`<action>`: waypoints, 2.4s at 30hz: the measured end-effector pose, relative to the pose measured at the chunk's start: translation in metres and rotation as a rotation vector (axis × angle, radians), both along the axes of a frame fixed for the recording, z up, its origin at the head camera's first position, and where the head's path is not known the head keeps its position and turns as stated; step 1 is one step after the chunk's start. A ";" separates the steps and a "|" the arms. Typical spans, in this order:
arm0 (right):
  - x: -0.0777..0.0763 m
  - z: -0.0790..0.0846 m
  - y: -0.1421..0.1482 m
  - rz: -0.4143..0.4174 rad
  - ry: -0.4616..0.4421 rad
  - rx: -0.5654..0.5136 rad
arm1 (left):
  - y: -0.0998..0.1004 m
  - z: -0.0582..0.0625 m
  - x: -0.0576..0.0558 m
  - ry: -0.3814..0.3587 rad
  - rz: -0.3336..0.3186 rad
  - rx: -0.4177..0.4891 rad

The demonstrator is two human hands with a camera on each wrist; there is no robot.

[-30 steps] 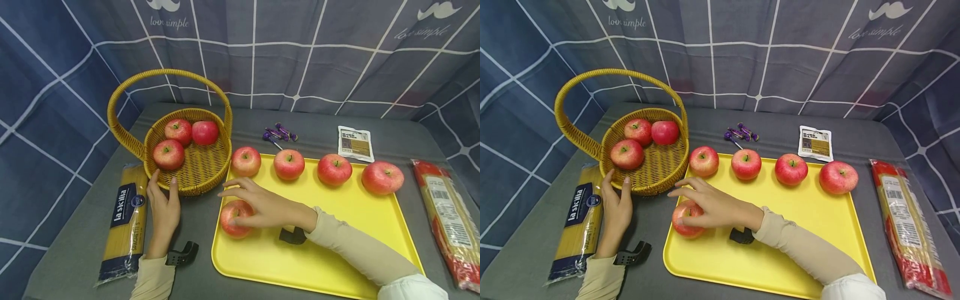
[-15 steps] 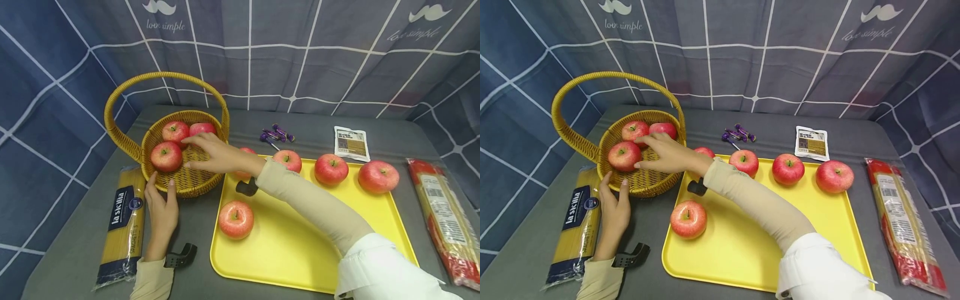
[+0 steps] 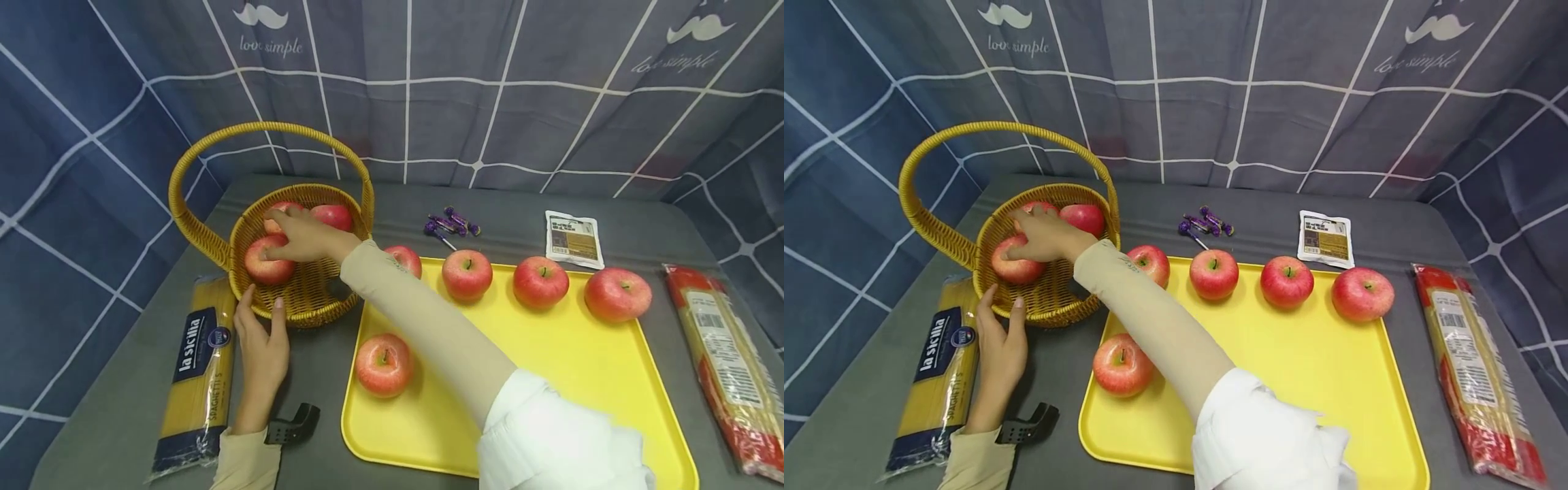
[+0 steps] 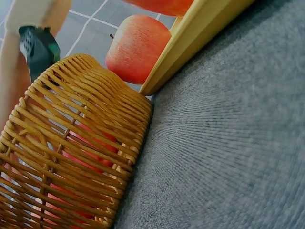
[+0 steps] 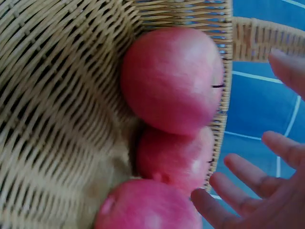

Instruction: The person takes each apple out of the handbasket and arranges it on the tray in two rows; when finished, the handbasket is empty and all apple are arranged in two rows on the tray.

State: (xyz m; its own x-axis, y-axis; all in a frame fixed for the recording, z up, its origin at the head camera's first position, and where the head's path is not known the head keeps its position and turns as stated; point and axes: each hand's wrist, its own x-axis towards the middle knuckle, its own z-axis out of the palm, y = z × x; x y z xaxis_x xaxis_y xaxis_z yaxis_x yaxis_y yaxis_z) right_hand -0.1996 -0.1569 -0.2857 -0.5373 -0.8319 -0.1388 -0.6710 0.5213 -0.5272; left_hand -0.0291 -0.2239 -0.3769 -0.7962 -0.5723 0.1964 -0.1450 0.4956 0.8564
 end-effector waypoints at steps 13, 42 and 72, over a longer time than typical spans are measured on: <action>-0.005 -0.021 -0.008 0.084 -0.324 0.020 | -0.007 0.004 -0.001 0.017 0.009 -0.019; 0.028 0.031 0.089 0.219 -0.084 -0.419 | 0.001 -0.002 -0.001 -0.013 0.009 0.009; 0.122 -0.059 0.295 0.043 0.034 -0.244 | 0.002 -0.003 0.001 -0.028 -0.020 0.004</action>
